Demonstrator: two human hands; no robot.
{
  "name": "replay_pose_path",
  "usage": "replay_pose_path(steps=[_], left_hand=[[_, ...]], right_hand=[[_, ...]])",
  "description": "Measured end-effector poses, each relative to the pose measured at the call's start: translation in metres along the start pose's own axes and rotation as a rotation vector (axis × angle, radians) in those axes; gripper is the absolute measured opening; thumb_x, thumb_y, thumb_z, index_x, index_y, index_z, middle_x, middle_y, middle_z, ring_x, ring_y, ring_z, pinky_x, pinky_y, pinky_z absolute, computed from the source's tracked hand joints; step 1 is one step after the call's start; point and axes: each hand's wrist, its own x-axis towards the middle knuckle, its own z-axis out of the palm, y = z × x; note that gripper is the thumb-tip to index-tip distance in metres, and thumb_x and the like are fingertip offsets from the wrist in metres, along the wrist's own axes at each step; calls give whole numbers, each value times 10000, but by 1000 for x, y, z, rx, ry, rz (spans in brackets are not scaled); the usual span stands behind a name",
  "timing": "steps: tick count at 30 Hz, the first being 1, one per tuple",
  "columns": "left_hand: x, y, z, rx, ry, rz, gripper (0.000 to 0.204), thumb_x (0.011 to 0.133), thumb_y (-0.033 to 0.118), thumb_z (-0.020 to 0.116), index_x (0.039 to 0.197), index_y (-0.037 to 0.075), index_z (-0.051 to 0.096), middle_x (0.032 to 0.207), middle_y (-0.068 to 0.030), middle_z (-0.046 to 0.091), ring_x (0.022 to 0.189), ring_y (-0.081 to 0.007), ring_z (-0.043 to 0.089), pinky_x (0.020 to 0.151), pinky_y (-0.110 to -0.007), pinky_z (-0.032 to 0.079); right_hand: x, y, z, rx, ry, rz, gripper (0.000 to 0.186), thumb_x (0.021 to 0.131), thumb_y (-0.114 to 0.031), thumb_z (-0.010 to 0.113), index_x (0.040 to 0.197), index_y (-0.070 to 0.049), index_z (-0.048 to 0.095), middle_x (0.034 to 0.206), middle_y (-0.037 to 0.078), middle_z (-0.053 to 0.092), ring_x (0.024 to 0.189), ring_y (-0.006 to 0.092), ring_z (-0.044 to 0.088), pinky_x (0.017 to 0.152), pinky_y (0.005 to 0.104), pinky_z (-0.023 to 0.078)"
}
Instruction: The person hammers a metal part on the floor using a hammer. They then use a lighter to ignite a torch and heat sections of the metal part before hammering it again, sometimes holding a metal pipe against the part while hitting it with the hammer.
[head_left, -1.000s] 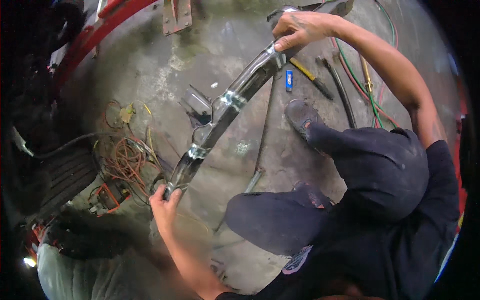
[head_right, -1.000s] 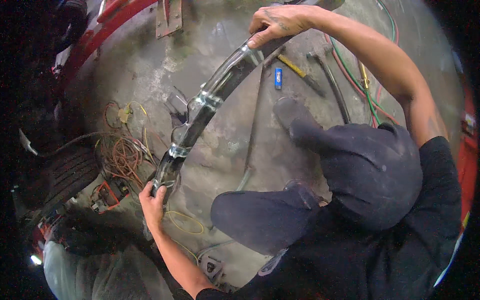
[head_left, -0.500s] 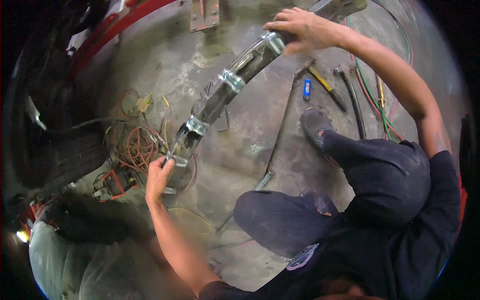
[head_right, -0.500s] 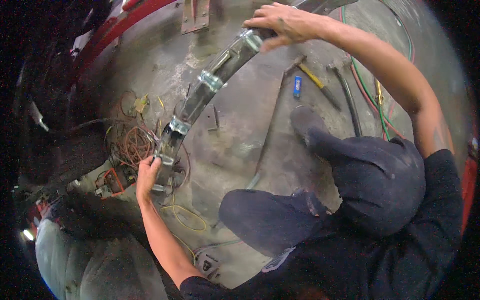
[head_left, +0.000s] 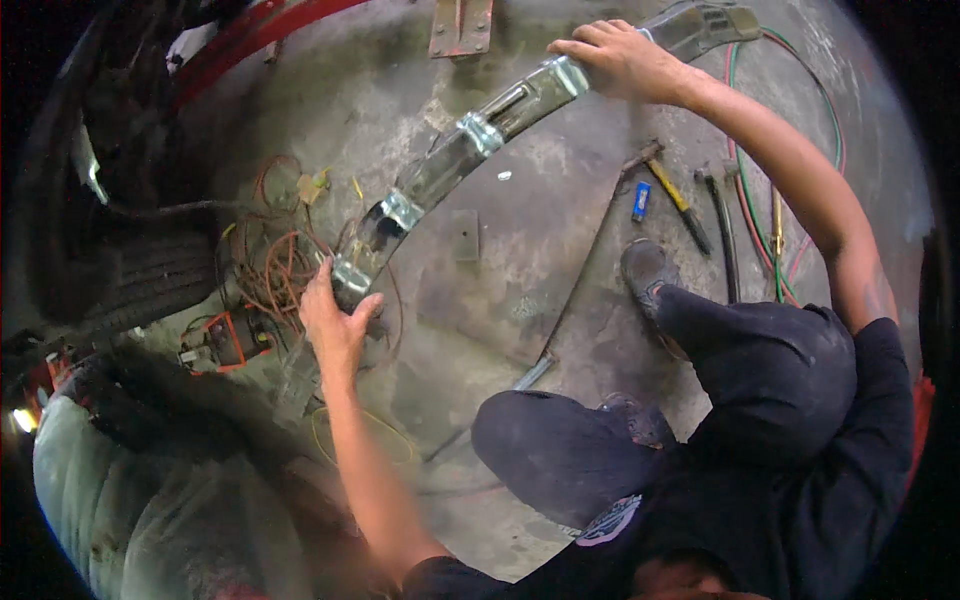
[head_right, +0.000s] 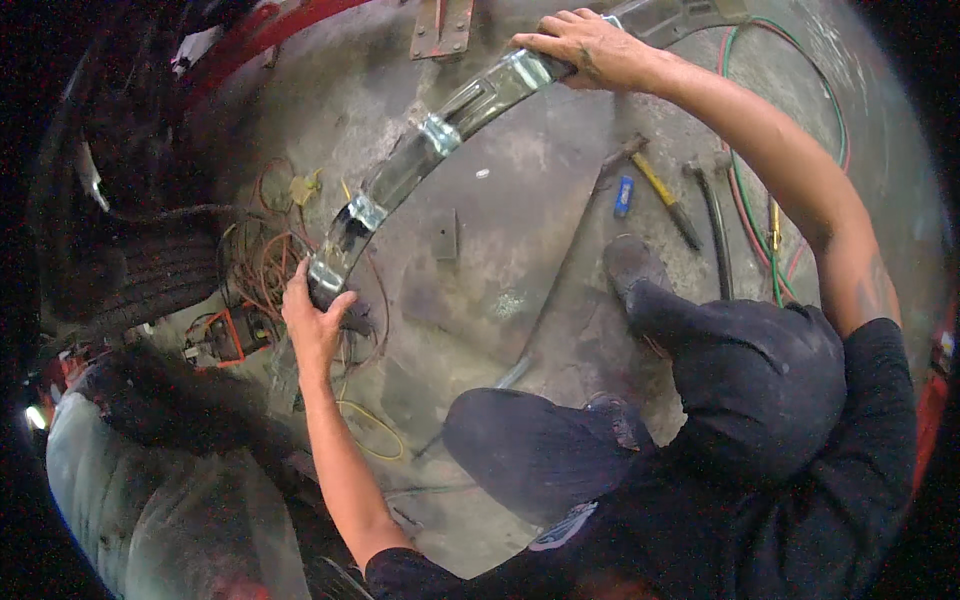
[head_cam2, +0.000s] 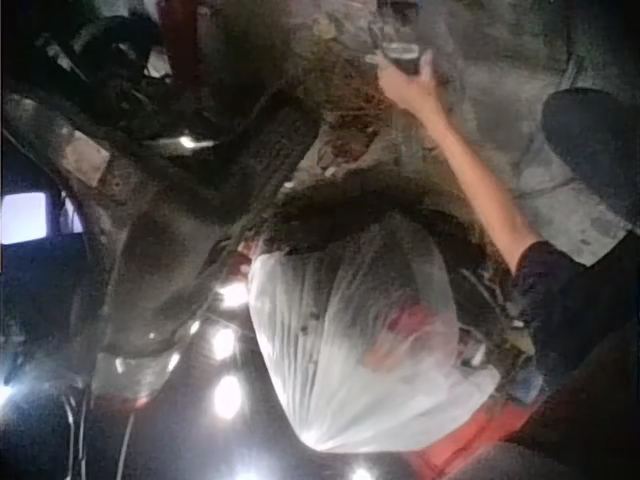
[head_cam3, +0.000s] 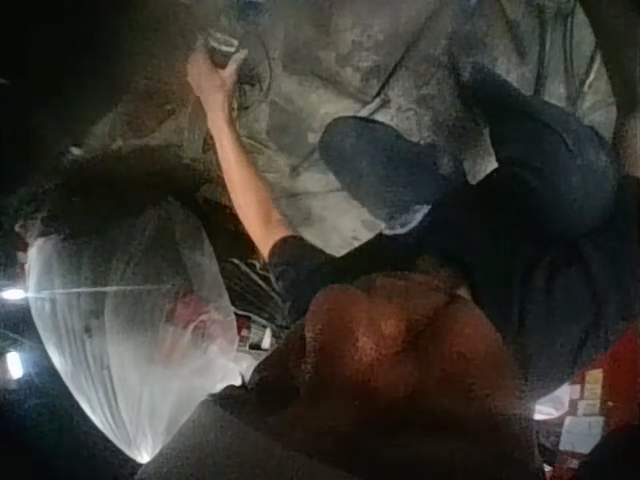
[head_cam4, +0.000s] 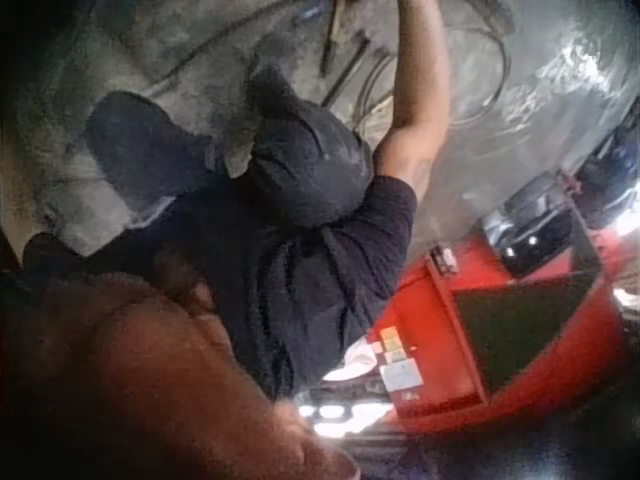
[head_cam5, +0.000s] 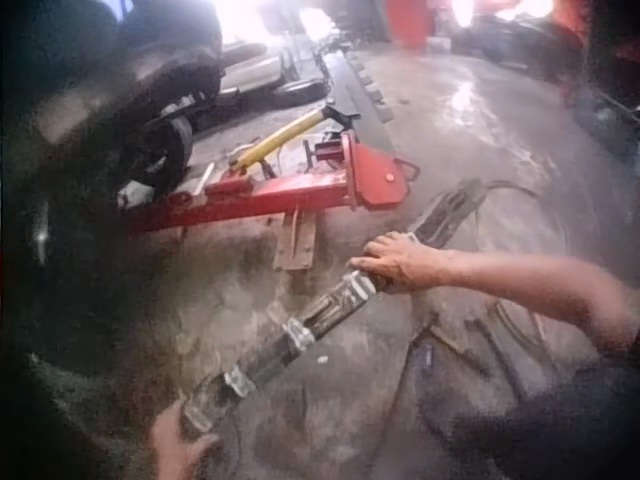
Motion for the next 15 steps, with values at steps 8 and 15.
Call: replay_pose_path(steps=[8,15], left_hand=[[7,4,18,197,92,-14,870,648,159,855,1433,114,482,1203,-140,590,1152,-370,536,1004,-492,392],[13,0,19,340,126,-63,742,689,-9,703,1398,84,505,1222,-150,582,1163,-375,541,1007,-498,399]], right_hand=[[-2,-6,7,-92,93,28,802,792,-122,702,1531,-183,400,1300,128,561,1262,318,523,1105,459,380],[4,4,14,-134,124,28,743,827,-121,674,1520,-160,410,1245,122,563,1211,301,543,1044,447,417]])
